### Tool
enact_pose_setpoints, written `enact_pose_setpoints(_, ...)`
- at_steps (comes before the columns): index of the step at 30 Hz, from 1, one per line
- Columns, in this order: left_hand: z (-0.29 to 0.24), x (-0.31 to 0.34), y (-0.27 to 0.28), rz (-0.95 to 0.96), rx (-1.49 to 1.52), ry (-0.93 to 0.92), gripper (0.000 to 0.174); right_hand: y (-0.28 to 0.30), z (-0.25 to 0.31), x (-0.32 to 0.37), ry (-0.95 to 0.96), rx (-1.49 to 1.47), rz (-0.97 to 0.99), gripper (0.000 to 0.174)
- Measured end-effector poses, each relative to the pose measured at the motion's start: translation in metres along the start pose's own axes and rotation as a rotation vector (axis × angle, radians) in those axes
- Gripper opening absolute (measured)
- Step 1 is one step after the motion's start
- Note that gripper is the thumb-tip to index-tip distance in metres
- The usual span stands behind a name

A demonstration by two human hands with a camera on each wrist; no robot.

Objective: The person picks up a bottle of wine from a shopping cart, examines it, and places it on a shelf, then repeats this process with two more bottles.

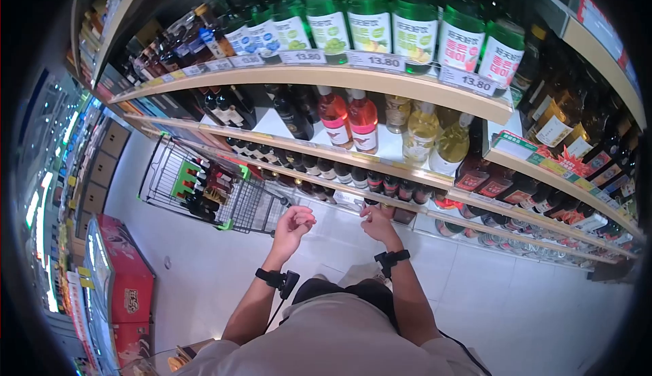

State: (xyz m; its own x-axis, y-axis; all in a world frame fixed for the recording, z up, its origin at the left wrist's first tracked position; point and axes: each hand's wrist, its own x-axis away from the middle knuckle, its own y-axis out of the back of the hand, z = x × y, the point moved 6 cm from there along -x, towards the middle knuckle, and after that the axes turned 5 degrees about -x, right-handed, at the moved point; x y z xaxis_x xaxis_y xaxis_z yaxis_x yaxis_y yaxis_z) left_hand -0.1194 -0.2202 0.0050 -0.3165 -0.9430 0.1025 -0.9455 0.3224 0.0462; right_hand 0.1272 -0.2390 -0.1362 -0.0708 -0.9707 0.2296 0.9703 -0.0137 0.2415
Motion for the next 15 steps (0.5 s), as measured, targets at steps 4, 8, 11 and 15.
enact_pose_setpoints(4, 0.002, 0.019, 0.052, -0.038, 0.051, -0.011, 0.026, -0.041, 0.002, -0.013, 0.120, 0.033, -0.010, 0.022)
enact_pose_setpoints(8, 0.013, 0.047, 0.118, -0.061, 0.084, -0.014, 0.019, -0.085, 0.018, 0.000, 0.081, 0.093, -0.038, 0.022)
enact_pose_setpoints(11, 0.029, 0.070, 0.180, -0.099, 0.144, -0.058, 0.014, -0.135, 0.036, 0.003, -0.054, 0.092, 0.093, 0.017)
enact_pose_setpoints(15, 0.048, 0.113, 0.259, -0.191, 0.140, -0.056, 0.011, -0.212, 0.062, 0.008, -0.080, 0.036, 0.162, 0.018)
